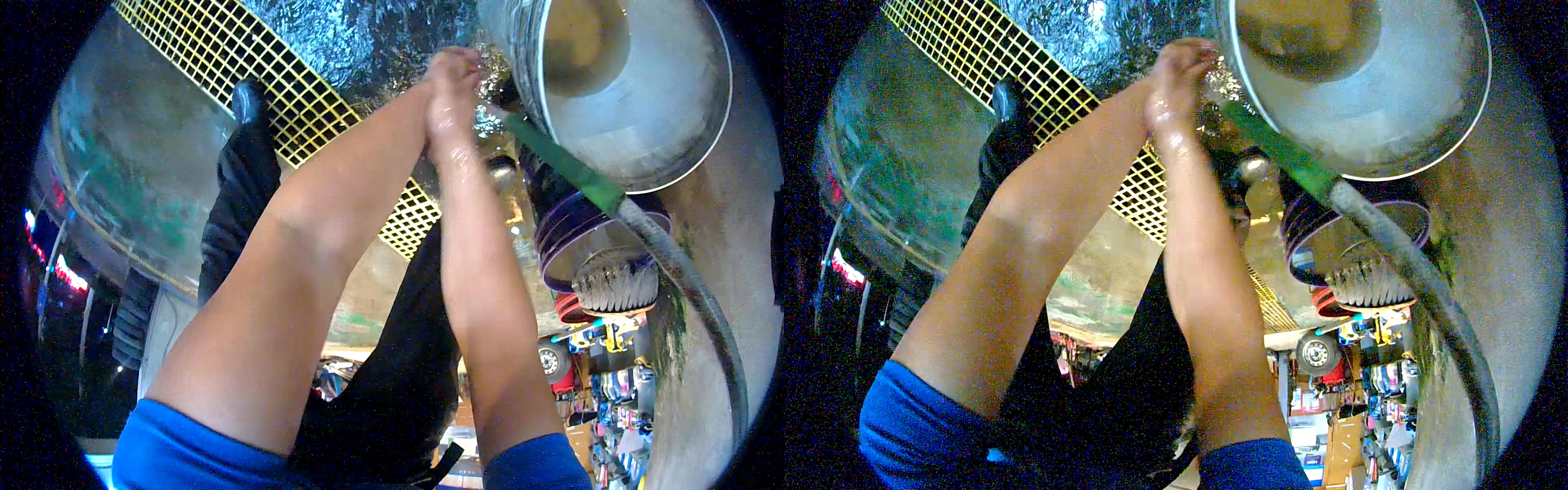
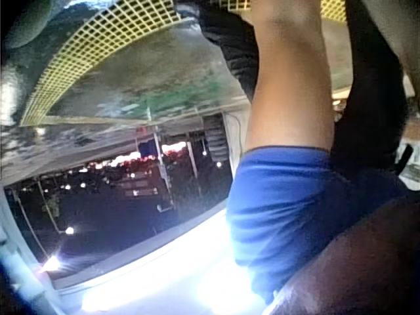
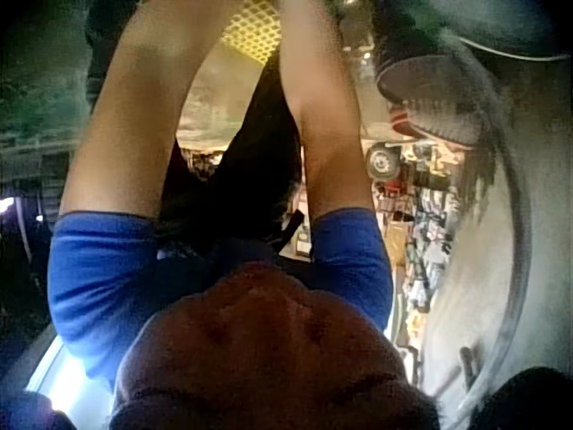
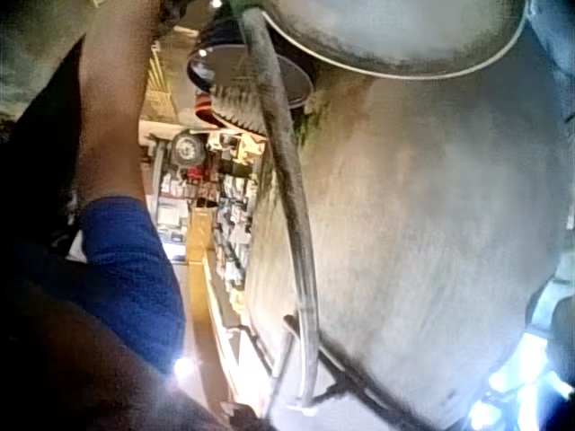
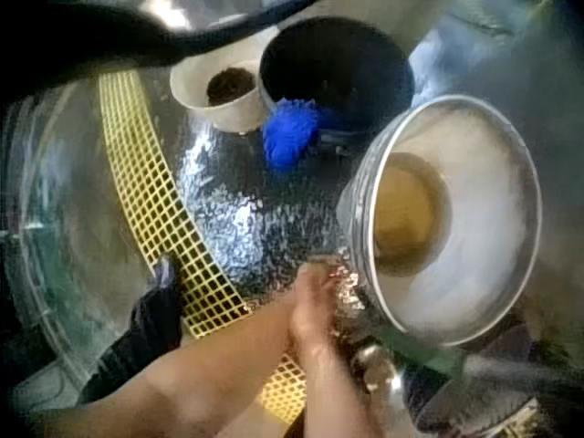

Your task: The person washes their hands and a red cloth under a stream of water, then folds the cloth. They later pick up a blue container of oil and unscrew the cap.

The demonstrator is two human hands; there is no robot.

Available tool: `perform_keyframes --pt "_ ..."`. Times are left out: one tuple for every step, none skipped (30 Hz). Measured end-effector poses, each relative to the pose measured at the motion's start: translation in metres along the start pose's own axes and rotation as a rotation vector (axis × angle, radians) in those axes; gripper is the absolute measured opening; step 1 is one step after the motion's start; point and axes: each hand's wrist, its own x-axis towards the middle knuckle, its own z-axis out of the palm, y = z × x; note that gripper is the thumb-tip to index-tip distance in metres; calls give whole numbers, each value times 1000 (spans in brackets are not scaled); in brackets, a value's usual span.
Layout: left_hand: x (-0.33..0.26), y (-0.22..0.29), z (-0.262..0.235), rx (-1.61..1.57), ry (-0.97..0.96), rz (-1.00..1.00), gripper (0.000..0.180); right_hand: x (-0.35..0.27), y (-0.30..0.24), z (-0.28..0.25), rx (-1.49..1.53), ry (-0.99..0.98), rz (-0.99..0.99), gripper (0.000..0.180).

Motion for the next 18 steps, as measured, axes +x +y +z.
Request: perform_keyframes --pt "-6 3 -4 -296 21 -208 30 2 -4 -3 21 71 105 52" --pt "-12 1 -14 -262 -53 -350 36 6 -45 -12 245 43 561 52" --pt "-18 8 -9 -225 -177 -479 43 23 -47 -26 122 -33 563 57" --pt "-38 11 -1 -430 -88 -463 45 21 -48 -29 205 -111 313 59" --pt "-58 21 7 -635 -11 -428 47 32 -32 -42 455 -217 298 60" --pt "-67 30 6 -708 69 -394 53 43 -14 -47 703 -336 285 60" --pt "-67 31 -3 -746 122 -381 56 28 -12 -44 889 -384 228 65" --pt "-67 37 -12 -782 169 -361 60 13 -16 -42 889 -394 232 65" --pt "-63 42 -32 -965 -85 -482 61 1 -15 -43 1006 -455 189 65" --pt "-57 49 -47 -1137 -353 -601 63 -8 -15 -42 1121 -512 142 66" --pt "-46 60 -58 -1096 -235 -572 55 -20 -16 -32 1200 -521 156 62" --pt "-27 51 -60 -1294 -305 -452 39 -28 -22 -26 1182 -423 186 56" --pt "-16 46 -52 -1176 -317 -472 31 -24 -20 -30 1326 -419 166 52" --pt "-5 43 -42 -1054 -341 -492 24 -17 -19 -34 1473 -410 132 48" --pt "1 37 -40 -1056 -338 -498 24 -19 -27 -30 1472 -404 136 48" --pt "7 32 -38 -944 -304 -523 18 -20 -35 -25 1150 -301 148 42" --pt "13 28 -33 -833 -275 -544 12 -19 -42 -25 825 -200 152 38" --pt "16 16 -24 -837 -288 -543 12 -12 -36 -31 822 -194 141 38"
